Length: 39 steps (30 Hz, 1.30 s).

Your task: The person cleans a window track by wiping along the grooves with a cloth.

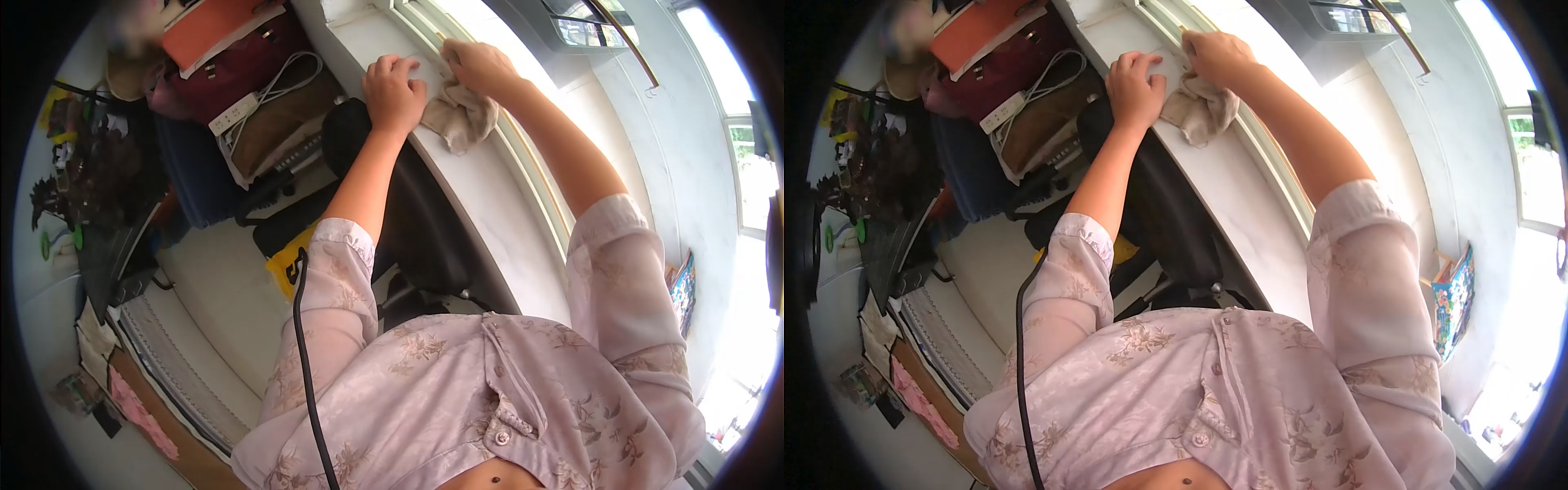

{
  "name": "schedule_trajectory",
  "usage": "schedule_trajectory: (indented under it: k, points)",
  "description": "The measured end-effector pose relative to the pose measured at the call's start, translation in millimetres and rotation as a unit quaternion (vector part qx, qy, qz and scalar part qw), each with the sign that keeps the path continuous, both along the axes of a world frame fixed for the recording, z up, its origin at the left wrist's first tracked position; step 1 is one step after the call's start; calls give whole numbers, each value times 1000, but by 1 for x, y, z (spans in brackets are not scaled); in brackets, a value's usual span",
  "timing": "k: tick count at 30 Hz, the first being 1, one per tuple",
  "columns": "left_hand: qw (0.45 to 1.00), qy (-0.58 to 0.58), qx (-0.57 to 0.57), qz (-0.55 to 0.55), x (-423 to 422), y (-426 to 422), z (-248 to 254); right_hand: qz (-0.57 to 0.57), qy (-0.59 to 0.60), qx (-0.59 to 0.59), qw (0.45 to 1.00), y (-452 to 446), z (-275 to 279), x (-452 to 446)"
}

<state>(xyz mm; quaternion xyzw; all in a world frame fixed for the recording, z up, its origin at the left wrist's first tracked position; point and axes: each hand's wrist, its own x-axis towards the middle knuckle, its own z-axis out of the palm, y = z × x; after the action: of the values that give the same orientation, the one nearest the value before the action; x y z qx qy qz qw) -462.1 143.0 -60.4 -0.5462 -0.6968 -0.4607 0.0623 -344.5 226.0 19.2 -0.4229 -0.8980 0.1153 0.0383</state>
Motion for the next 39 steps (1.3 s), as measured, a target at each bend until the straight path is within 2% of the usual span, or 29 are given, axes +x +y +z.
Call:
schedule_trajectory:
  k: [3, 5, 9, 13, 15, 20, 23, 24, 29, 32, 33, 35, 39]
  points:
    - [1000, 11, -9, -6, -1, -1, -2, -15, 39, -42, 998, -21, -2, 36]
    - [1000, 10, -11, 5, -2, 1, -4, -48, 5, -107, 993, -40, 6, 56]
    - [999, 31, -21, 17, -3, 2, -9, -79, 9, -161, 984, -71, 13, 94]
    - [999, 36, -33, 19, -2, 2, -7, -81, -2, -120, 989, -79, 12, 99]
    - [999, 32, -34, 22, -2, 2, -7, -12, -6, -5, 1000, -66, 4, 92]
    - [999, 29, -40, 12, -8, 4, -5, 4, -52, 61, 997, -32, -6, 40]
    - [998, 49, -26, 3, -10, 6, -6, -23, 1, 96, 995, -23, -13, 25]
    - [997, 72, -1, 10, -11, 6, -6, -28, 8, 71, 997, -25, -12, 30]
    - [998, 64, -16, -10, -14, 6, -4, -46, -9, 12, 999, -44, 2, 56]
    - [996, 71, -54, -6, -17, 6, -7, -69, -127, -61, 988, -69, 17, 72]
    - [996, 74, -50, -10, -17, 7, -6, -74, -123, -58, 988, -76, 16, 81]
    - [996, 67, -59, -4, -18, 7, -7, -126, -70, -153, 978, -92, 8, 109]
    - [993, 86, -76, 4, -20, 9, -8, -120, -130, -97, 979, -133, 14, 154]
